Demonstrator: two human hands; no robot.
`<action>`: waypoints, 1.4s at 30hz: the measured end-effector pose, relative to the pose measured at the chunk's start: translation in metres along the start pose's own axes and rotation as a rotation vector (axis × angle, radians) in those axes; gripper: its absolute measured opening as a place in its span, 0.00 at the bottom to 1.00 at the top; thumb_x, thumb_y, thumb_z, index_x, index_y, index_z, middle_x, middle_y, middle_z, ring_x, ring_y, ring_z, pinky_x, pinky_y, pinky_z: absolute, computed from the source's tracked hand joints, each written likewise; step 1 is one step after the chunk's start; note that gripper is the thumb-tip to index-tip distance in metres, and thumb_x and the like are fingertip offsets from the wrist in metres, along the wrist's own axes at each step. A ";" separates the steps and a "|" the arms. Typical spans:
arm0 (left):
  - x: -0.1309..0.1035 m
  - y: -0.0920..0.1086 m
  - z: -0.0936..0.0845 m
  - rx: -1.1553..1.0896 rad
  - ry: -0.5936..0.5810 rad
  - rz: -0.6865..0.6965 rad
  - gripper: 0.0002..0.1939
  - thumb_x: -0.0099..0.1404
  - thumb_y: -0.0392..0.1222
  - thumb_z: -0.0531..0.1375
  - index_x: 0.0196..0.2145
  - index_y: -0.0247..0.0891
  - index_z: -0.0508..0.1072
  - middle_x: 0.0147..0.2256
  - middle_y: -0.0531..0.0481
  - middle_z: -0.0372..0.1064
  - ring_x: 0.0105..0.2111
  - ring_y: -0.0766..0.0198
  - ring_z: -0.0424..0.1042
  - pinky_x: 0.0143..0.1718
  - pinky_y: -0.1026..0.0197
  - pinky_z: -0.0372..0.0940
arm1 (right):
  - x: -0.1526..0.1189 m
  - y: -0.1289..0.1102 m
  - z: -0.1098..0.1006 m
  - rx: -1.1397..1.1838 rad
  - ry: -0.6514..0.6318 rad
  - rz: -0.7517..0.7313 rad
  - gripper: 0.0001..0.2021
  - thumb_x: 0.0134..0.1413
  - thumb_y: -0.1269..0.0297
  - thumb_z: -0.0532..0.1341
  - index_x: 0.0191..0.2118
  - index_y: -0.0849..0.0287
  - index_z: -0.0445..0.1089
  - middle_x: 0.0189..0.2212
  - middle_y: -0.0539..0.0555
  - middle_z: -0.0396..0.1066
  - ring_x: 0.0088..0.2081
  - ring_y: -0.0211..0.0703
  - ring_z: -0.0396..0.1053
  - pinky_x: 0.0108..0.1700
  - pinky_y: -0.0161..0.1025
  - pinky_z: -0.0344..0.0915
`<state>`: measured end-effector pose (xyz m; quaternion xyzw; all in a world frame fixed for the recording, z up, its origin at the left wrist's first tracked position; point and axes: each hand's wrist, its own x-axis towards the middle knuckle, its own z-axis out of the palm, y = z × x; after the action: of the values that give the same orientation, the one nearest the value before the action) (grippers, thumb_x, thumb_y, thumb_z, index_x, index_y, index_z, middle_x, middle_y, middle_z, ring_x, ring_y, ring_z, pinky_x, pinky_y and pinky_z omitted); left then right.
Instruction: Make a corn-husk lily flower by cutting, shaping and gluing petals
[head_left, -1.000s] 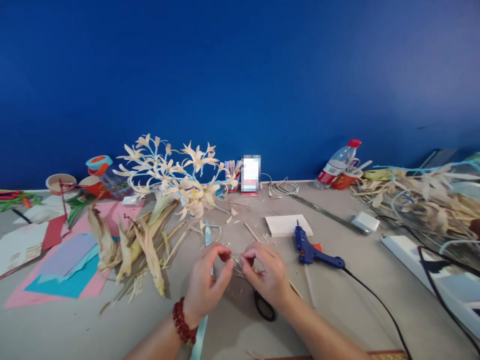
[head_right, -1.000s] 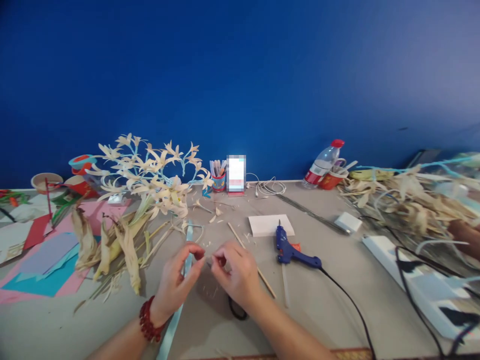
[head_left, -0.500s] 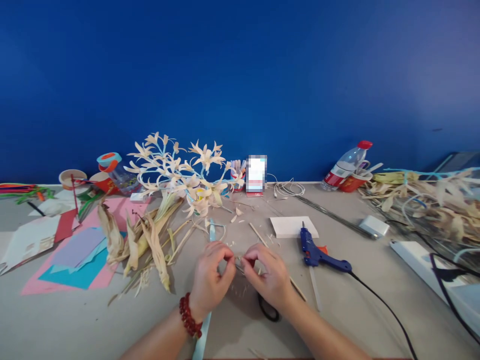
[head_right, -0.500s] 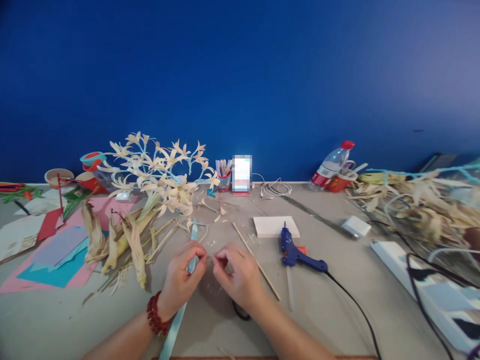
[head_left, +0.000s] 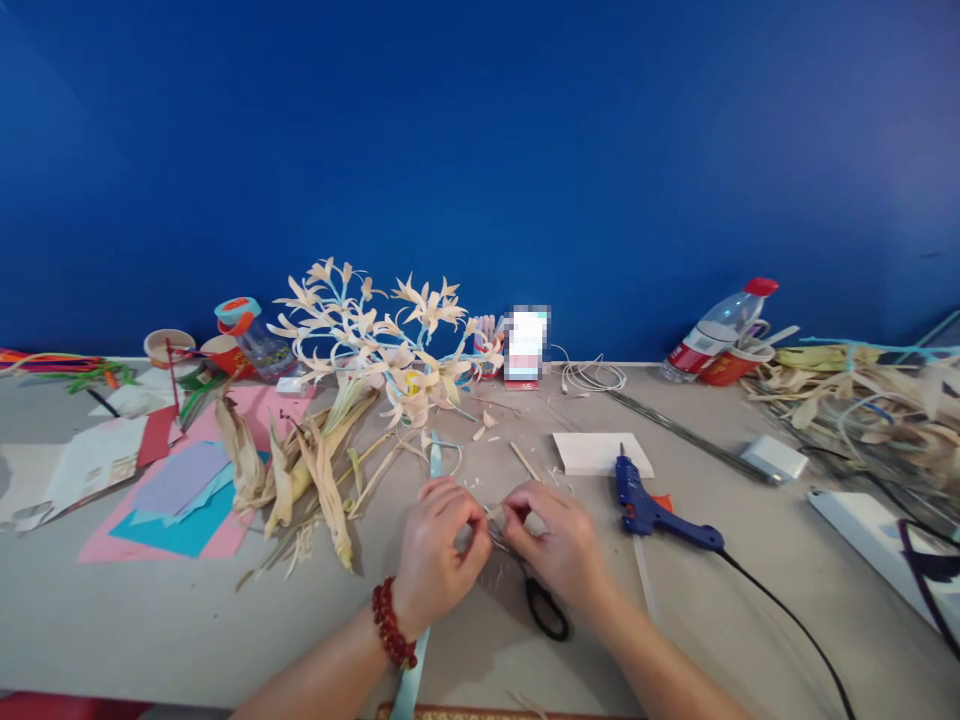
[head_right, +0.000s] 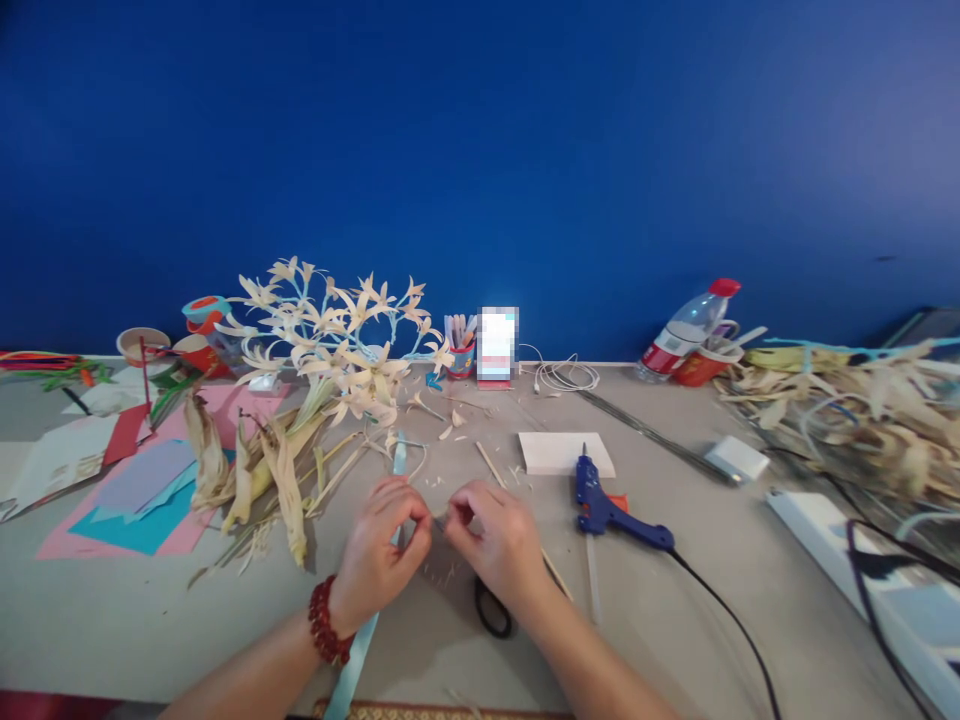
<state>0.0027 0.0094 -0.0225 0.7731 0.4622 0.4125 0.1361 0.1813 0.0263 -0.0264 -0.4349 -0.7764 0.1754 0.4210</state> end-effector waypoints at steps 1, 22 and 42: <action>0.000 -0.001 0.000 -0.004 0.012 -0.009 0.08 0.63 0.32 0.54 0.27 0.40 0.64 0.25 0.52 0.66 0.30 0.62 0.67 0.49 0.51 0.63 | 0.001 0.000 -0.002 -0.009 0.029 0.005 0.06 0.55 0.74 0.57 0.30 0.56 0.66 0.25 0.50 0.69 0.28 0.41 0.68 0.32 0.36 0.63; -0.002 -0.002 0.000 -0.044 0.055 -0.044 0.08 0.64 0.34 0.55 0.27 0.41 0.64 0.26 0.52 0.66 0.31 0.62 0.67 0.47 0.52 0.64 | 0.002 -0.007 0.002 0.083 -0.065 0.008 0.06 0.53 0.72 0.59 0.38 0.57 0.67 0.30 0.52 0.71 0.29 0.41 0.71 0.32 0.36 0.66; -0.004 -0.011 -0.001 -0.517 0.034 -0.160 0.14 0.66 0.34 0.54 0.49 0.39 0.70 0.45 0.44 0.71 0.46 0.57 0.69 0.51 0.52 0.62 | 0.000 -0.008 0.000 0.970 -0.277 0.539 0.12 0.55 0.56 0.66 0.32 0.59 0.68 0.26 0.47 0.66 0.26 0.34 0.65 0.30 0.32 0.64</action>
<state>-0.0054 0.0120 -0.0305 0.6665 0.4034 0.5178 0.3535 0.1769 0.0217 -0.0214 -0.3476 -0.5166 0.6682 0.4072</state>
